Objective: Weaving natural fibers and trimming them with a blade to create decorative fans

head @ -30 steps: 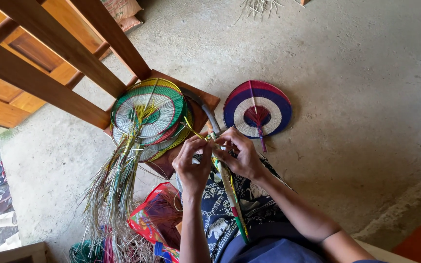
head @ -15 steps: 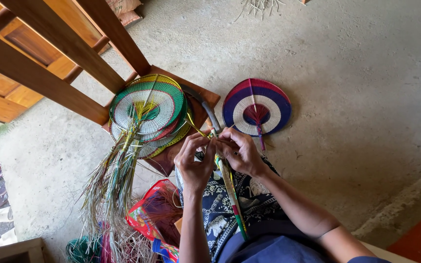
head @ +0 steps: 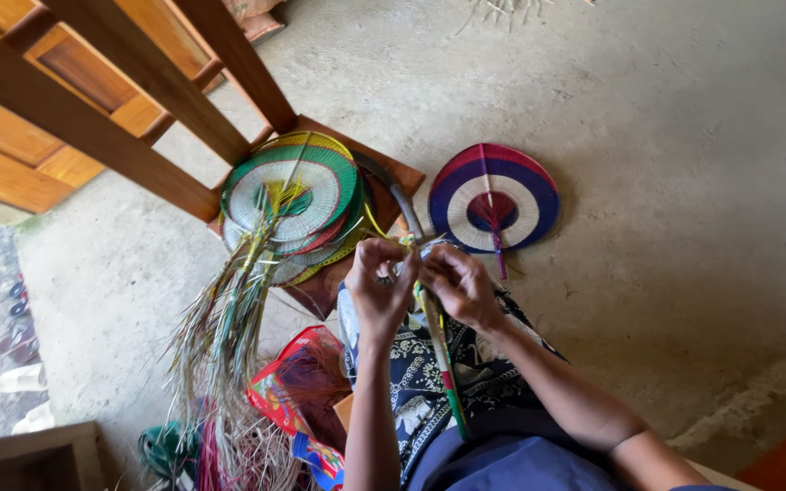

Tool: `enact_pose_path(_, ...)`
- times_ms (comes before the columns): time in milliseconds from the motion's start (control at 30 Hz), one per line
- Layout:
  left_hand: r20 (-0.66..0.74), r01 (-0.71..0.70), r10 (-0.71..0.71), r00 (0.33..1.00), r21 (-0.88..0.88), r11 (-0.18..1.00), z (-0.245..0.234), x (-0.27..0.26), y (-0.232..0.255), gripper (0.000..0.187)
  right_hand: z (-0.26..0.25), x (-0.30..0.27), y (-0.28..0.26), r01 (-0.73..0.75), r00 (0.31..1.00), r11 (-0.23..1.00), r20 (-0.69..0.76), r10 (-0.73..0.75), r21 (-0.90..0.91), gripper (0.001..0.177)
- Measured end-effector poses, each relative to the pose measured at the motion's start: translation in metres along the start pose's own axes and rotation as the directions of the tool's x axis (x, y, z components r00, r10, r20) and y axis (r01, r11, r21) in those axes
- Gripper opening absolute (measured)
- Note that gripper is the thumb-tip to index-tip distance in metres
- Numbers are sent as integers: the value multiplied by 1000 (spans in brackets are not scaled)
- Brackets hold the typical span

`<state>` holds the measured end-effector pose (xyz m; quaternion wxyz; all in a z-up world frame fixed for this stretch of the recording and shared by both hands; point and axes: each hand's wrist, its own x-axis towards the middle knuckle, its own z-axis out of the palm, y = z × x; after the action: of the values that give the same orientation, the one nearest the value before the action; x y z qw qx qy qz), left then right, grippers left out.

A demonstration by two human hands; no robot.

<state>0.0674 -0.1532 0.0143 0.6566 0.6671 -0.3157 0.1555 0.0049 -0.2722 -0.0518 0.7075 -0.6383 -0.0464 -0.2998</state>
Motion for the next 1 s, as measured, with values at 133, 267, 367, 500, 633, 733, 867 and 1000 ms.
enact_pose_path(133, 43, 212, -207, 977, -232, 950, 6, -4, 1, 41, -11, -1, -10, 5, 1000, 1000, 21, -5, -21, 9)
enact_pose_path(267, 73, 157, -146, 987, -177, 972, 8, 1, 2, 45, -14, 3, -12, 30, 999, 994, 17, -28, -102, 9)
enact_pose_path(367, 93, 179, -166, 982, -158, 971, 8, -1, 0, 36, -11, 0, -14, 80, 997, 991, -7, -82, -110, 10)
enact_pose_path(500, 100, 208, -193, 976, -162, 965, 9, -6, -10, 28, -6, -9, -6, 110, 991, 988, -70, -118, -110, 13)
enact_pose_path(633, 97, 217, -202, 974, -175, 960, 8, -7, -10, 27, -5, -14, 9, 119, 989, 988, -76, -127, -97, 15)
enact_pose_path(733, 80, 230, -218, 973, -208, 951, 7, -6, -13, 31, -9, -19, 17, 94, 995, 993, -29, -96, -74, 11)
enact_pose_path(867, 75, 215, -203, 976, -202, 956, 1, -7, -11, 32, -16, -17, 16, 89, 995, 994, 58, -85, -61, 11)
enact_pose_path(1000, 74, 158, -148, 986, -161, 974, -12, 1, -12, 30, -25, -8, 9, 91, 980, 995, 180, -84, -28, 10)
